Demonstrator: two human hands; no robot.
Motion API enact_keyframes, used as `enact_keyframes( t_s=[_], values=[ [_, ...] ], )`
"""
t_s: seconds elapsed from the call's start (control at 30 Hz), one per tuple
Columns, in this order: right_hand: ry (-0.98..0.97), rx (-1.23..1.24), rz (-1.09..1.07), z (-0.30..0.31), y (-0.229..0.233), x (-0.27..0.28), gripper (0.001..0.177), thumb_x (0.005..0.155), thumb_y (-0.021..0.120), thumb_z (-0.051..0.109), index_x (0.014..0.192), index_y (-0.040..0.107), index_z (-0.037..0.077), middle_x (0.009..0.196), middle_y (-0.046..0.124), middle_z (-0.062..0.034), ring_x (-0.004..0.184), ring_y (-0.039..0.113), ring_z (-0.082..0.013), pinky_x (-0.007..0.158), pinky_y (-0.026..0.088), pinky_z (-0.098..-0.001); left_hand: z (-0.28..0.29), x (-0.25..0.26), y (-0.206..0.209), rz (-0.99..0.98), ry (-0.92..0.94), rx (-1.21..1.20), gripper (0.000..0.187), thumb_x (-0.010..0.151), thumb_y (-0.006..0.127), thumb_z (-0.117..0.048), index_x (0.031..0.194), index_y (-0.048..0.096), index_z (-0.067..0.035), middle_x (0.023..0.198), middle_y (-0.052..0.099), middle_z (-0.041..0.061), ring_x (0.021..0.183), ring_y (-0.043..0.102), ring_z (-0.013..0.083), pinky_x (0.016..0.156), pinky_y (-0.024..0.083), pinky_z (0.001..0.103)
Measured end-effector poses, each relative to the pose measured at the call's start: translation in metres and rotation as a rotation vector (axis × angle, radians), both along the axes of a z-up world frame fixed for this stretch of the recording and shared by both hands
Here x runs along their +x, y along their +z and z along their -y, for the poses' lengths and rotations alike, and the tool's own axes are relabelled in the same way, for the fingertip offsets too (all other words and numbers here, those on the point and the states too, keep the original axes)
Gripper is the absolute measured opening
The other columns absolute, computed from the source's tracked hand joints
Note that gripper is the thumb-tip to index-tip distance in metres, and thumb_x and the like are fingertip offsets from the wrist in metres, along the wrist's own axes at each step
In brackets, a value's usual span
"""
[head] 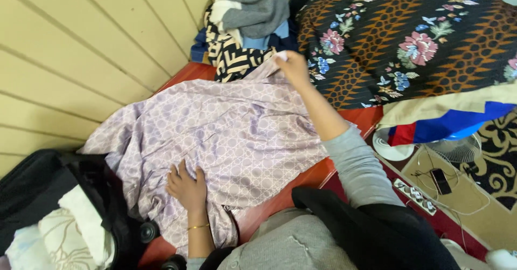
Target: The person packs rolled clothes into a suitcase, then spreads out, folds, and rolls a garment before placing it into the suitcase, and begins spreading out and folding another garment on the table.
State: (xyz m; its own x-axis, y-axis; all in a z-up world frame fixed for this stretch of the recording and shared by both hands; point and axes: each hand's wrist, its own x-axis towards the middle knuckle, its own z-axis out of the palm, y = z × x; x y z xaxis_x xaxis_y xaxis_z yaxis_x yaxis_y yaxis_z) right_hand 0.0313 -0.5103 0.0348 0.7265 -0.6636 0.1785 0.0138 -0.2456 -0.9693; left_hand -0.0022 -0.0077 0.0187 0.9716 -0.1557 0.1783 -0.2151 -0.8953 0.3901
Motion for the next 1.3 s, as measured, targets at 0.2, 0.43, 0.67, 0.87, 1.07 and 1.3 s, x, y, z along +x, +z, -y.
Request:
enact_keyframes(
  t_s=[0.2,0.43,0.67,0.87,1.07,1.3],
  values=[
    [-0.082,0.075,0.071,0.017,0.050,-0.005,0.015,0.095,0.077,0.012,0.098,0.077,-0.002,0.079,0.070,0.0008,0.068,0.057,-0.0045,0.060,0.043,-0.0229,0.002,0.000,0.007,-0.014,0.005,-0.018,0.061,0.095,0.060,-0.043,0.149,0.053,-0.014,0.159,0.040,0.023,0.148,0.028,0.0449,0.120,0.012,0.066],
    [0.141,0.332,0.369,0.020,0.077,-0.006,0.053,0.096,0.062,-0.002,0.145,0.045,0.004,0.133,0.066,-0.0115,0.122,0.063,-0.0134,0.104,0.050,-0.0246,-0.001,0.000,0.007,-0.038,-0.002,-0.051,0.063,0.094,0.061,-0.043,0.149,0.052,-0.014,0.159,0.039,0.023,0.147,0.027,0.0454,0.120,0.010,0.066],
    [-0.002,0.167,-0.050,-0.022,0.048,-0.032,0.053,0.094,0.059,-0.002,0.145,0.055,0.010,0.128,0.069,-0.0104,0.107,0.066,-0.0263,0.093,0.048,-0.0377,-0.005,0.001,0.003,-0.042,-0.010,-0.072,0.061,0.094,0.060,-0.043,0.148,0.053,-0.014,0.160,0.038,0.023,0.149,0.026,0.0449,0.121,0.008,0.065],
    [0.310,-0.520,-0.705,-0.135,0.055,-0.117,0.071,0.092,0.072,0.024,0.153,0.039,0.015,0.155,0.042,-0.0150,0.145,0.034,-0.0350,0.120,0.022,-0.0545,0.000,-0.015,0.022,-0.124,0.010,0.000,0.066,0.093,0.060,-0.043,0.149,0.049,-0.012,0.163,0.030,0.022,0.153,0.019,0.0455,0.117,-0.003,0.072],
    [0.462,-0.656,-0.932,-0.180,0.029,-0.158,0.081,0.093,0.061,0.055,0.161,0.023,0.030,0.170,0.009,-0.0130,0.153,-0.001,-0.0447,0.119,-0.003,-0.0592,0.015,-0.050,0.023,-0.264,-0.048,0.047,0.080,0.090,0.059,-0.052,0.156,0.037,-0.013,0.164,0.017,0.028,0.150,0.005,0.0532,0.113,-0.003,0.072],
    [0.371,-0.755,-0.688,-0.154,-0.020,-0.139,0.078,0.089,0.061,0.066,0.156,0.043,0.031,0.169,0.023,-0.0106,0.155,0.007,-0.0427,0.121,0.001,-0.0605,0.023,-0.044,-0.008,-0.083,-0.090,0.066,0.079,0.094,0.056,-0.059,0.159,0.037,-0.019,0.167,0.018,0.028,0.151,0.011,0.0561,0.117,0.007,0.073]
  ],
)
